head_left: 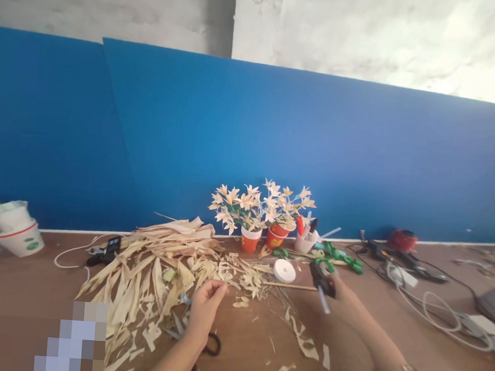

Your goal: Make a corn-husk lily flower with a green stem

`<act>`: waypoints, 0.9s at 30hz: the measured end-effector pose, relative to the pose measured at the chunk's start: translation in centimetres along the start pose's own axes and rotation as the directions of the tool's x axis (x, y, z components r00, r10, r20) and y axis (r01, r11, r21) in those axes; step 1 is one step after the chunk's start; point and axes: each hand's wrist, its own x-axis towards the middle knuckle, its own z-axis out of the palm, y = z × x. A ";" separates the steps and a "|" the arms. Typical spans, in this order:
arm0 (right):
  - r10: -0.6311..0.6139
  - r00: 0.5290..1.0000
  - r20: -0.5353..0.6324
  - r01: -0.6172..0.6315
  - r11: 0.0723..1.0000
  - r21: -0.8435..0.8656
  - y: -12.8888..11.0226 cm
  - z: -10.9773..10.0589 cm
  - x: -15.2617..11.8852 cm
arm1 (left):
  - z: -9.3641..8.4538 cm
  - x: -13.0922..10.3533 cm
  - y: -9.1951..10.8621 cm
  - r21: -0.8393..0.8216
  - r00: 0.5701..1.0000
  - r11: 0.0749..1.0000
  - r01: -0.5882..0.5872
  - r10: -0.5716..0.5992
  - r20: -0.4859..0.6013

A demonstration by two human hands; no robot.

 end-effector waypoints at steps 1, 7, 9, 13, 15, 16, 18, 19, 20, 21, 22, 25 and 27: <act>-0.017 1.000 -0.004 0.018 0.996 0.085 -0.7 -0.1 -0.2 | 0.0 0.0 0.0 -0.004 1.000 1.000 -0.001 0.001 0.001; -0.408 0.913 0.021 0.345 0.796 0.498 -9.4 2.3 -3.9 | 0.3 -0.1 0.2 -0.008 1.000 1.000 -0.010 0.009 -0.018; -0.594 0.804 -0.006 0.522 0.701 0.485 -11.9 3.7 -4.9 | 0.3 -0.2 0.2 -0.007 0.999 1.000 -0.023 0.023 -0.029; -0.700 0.710 -0.070 0.645 0.608 0.464 -13.7 6.1 -5.6 | 0.2 -0.2 0.2 -0.013 0.999 0.999 -0.036 0.035 -0.025; -0.699 0.709 -0.092 0.650 0.598 0.468 -13.4 6.9 -5.6 | 0.2 -0.3 0.2 0.004 0.999 0.999 -0.043 0.043 -0.023; -0.698 0.709 -0.098 0.651 0.595 0.470 -13.2 7.2 -5.6 | 0.3 -0.3 0.2 0.019 0.998 0.999 -0.047 0.048 -0.028; -0.699 0.708 -0.102 0.653 0.592 0.472 -12.8 7.6 -5.6 | 0.3 -0.5 0.4 0.055 0.997 0.997 -0.057 0.059 -0.041; -0.700 0.708 -0.099 0.652 0.593 0.473 -12.7 7.6 -5.6 | 0.3 -0.5 0.5 0.074 0.997 0.995 -0.062 0.065 -0.048; -0.701 0.707 -0.093 0.650 0.592 0.476 -12.6 7.7 -5.6 | 0.3 -0.6 0.6 0.092 0.996 0.993 -0.067 0.072 -0.054; -0.703 0.706 -0.089 0.648 0.590 0.481 -12.6 7.8 -5.6 | 0.3 -0.6 0.7 0.109 0.995 0.991 -0.072 0.078 -0.055; -0.705 0.704 -0.086 0.647 0.587 0.487 -12.5 7.8 -5.6 | 0.3 -0.6 0.8 0.123 0.995 0.990 -0.076 0.083 -0.055; -0.700 0.709 -0.083 0.641 0.591 0.489 -12.6 8.0 -5.7 | 0.3 -0.6 1.0 0.151 0.995 0.985 -0.084 0.092 -0.050; -0.686 0.724 -0.069 0.630 0.617 0.472 -12.6 8.0 -5.7 | 0.4 -0.6 1.0 0.163 0.993 0.983 -0.089 0.099 -0.057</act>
